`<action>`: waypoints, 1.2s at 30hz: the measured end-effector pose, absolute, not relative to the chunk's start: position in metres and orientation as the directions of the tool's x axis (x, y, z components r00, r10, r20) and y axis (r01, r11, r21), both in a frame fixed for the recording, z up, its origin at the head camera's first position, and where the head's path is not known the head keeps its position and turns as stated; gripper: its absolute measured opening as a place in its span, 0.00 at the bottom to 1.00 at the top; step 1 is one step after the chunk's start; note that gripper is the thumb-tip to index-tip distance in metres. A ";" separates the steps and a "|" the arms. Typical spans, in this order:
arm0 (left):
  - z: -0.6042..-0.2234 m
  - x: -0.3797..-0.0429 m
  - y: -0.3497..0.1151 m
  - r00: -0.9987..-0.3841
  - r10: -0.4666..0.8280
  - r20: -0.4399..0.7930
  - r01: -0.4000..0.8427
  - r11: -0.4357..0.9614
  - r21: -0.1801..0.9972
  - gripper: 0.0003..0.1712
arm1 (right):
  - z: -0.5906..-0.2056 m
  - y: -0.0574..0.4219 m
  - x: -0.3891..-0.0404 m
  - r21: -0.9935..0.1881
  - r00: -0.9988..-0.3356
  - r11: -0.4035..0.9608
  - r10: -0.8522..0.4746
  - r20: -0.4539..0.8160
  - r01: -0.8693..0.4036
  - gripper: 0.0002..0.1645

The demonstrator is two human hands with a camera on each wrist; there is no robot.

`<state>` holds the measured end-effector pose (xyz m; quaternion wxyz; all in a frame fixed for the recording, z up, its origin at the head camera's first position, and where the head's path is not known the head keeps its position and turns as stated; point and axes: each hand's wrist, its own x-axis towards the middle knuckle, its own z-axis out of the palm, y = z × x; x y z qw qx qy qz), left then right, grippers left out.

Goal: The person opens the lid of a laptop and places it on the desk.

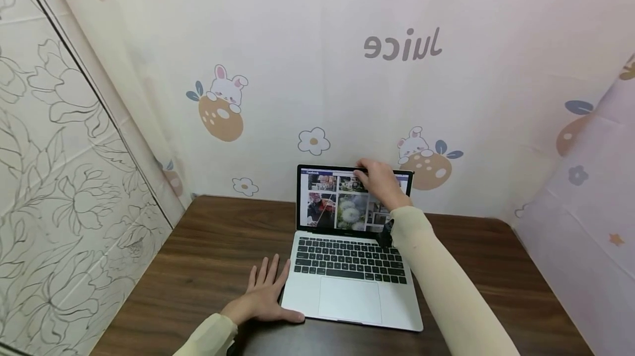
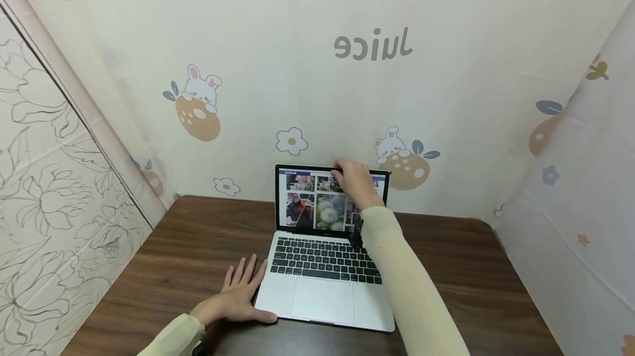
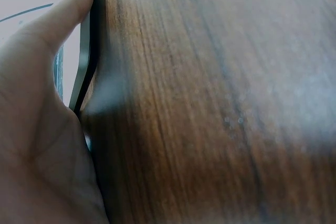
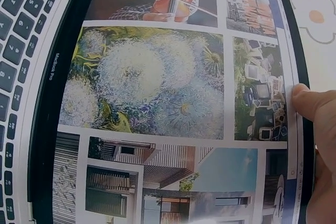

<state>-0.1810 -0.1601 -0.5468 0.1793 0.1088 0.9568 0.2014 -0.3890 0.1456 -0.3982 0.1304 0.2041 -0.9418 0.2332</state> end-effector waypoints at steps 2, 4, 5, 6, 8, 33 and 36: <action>-0.548 -0.182 -0.161 -0.914 0.280 -0.295 0.139 0.897 0.421 0.80 | -0.398 0.146 -0.389 -0.405 -0.879 0.793 -0.325 0.348 -0.454 0.15; -0.548 -0.182 -0.161 -0.915 0.279 -0.293 0.141 0.899 0.415 0.80 | -0.398 0.145 -0.388 -0.421 -0.880 0.785 -0.324 0.347 -0.455 0.14; -0.548 -0.182 -0.161 -0.915 0.278 -0.293 0.140 0.899 0.416 0.80 | -0.398 0.145 -0.388 -0.428 -0.881 0.781 -0.324 0.344 -0.454 0.14; -0.548 -0.182 -0.161 -0.915 0.276 -0.293 0.138 0.899 0.415 0.80 | -0.398 0.145 -0.387 -0.434 -0.883 0.778 -0.326 0.339 -0.454 0.14; -0.547 -0.181 -0.162 -0.916 0.272 -0.294 0.133 0.899 0.418 0.80 | -0.398 0.144 -0.387 -0.439 -0.883 0.775 -0.330 0.333 -0.455 0.14; -0.546 -0.181 -0.160 -0.913 0.282 -0.295 0.140 0.895 0.423 0.80 | -0.398 0.150 -0.396 -0.494 -0.903 0.758 -0.325 0.281 -0.426 0.17; -0.547 -0.181 -0.160 -0.913 0.278 -0.298 0.137 0.898 0.417 0.80 | -0.400 0.150 -0.395 -0.501 -0.905 0.755 -0.326 0.274 -0.423 0.17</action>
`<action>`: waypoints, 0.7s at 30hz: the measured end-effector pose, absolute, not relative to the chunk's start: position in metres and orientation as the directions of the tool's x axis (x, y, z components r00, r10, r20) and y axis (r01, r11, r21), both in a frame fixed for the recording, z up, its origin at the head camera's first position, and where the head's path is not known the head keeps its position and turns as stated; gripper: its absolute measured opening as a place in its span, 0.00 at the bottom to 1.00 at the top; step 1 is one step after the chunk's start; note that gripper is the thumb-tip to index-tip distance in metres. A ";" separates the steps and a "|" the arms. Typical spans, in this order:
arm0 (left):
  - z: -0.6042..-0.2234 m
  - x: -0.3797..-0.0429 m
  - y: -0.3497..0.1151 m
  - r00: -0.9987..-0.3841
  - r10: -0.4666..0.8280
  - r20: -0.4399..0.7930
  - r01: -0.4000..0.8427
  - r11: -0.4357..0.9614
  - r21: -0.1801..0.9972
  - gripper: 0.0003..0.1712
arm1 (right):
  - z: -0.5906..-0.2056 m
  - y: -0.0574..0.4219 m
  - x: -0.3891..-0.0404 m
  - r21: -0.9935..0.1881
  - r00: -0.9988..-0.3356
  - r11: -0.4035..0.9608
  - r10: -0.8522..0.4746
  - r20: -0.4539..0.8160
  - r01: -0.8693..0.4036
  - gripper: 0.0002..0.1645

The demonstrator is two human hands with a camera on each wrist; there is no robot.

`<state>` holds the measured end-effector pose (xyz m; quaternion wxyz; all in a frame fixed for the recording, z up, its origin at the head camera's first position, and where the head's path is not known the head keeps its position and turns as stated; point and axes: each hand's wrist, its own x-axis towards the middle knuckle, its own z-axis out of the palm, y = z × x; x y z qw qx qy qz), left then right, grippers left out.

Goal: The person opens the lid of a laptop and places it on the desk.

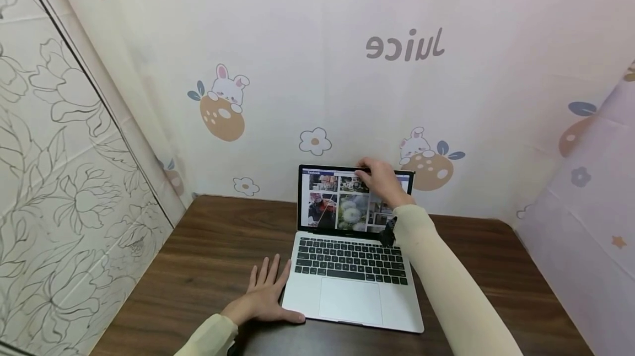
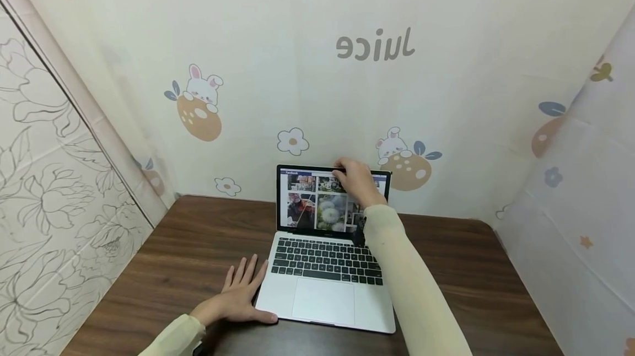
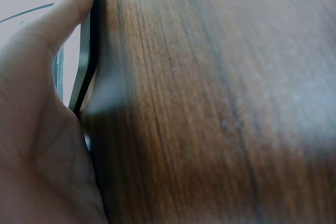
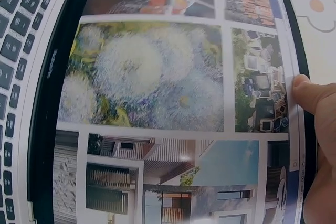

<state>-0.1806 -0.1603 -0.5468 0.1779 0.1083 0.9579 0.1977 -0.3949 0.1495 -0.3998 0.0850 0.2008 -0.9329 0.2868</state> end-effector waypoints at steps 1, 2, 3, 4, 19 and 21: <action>-0.547 -0.180 -0.160 -0.913 0.277 -0.299 0.137 0.899 0.415 0.80 | -0.400 0.150 -0.394 -0.503 -0.905 0.753 -0.327 0.271 -0.423 0.17; -0.547 -0.181 -0.161 -0.913 0.277 -0.300 0.138 0.901 0.412 0.80 | -0.400 0.150 -0.393 -0.508 -0.907 0.752 -0.325 0.267 -0.420 0.17; -0.548 -0.181 -0.161 -0.912 0.277 -0.301 0.139 0.902 0.409 0.80 | -0.400 0.150 -0.391 -0.513 -0.909 0.751 -0.323 0.264 -0.416 0.17; -0.548 -0.181 -0.161 -0.912 0.278 -0.301 0.140 0.902 0.408 0.80 | -0.400 0.150 -0.390 -0.515 -0.910 0.750 -0.322 0.263 -0.415 0.16; -0.549 -0.184 -0.166 -0.915 0.285 -0.284 0.145 0.892 0.428 0.79 | -0.400 0.149 -0.376 -0.413 -0.873 0.776 -0.364 0.325 -0.478 0.15; -0.548 -0.184 -0.167 -0.912 0.292 -0.287 0.146 0.888 0.436 0.79 | -0.399 0.150 -0.371 -0.374 -0.862 0.787 -0.375 0.342 -0.491 0.17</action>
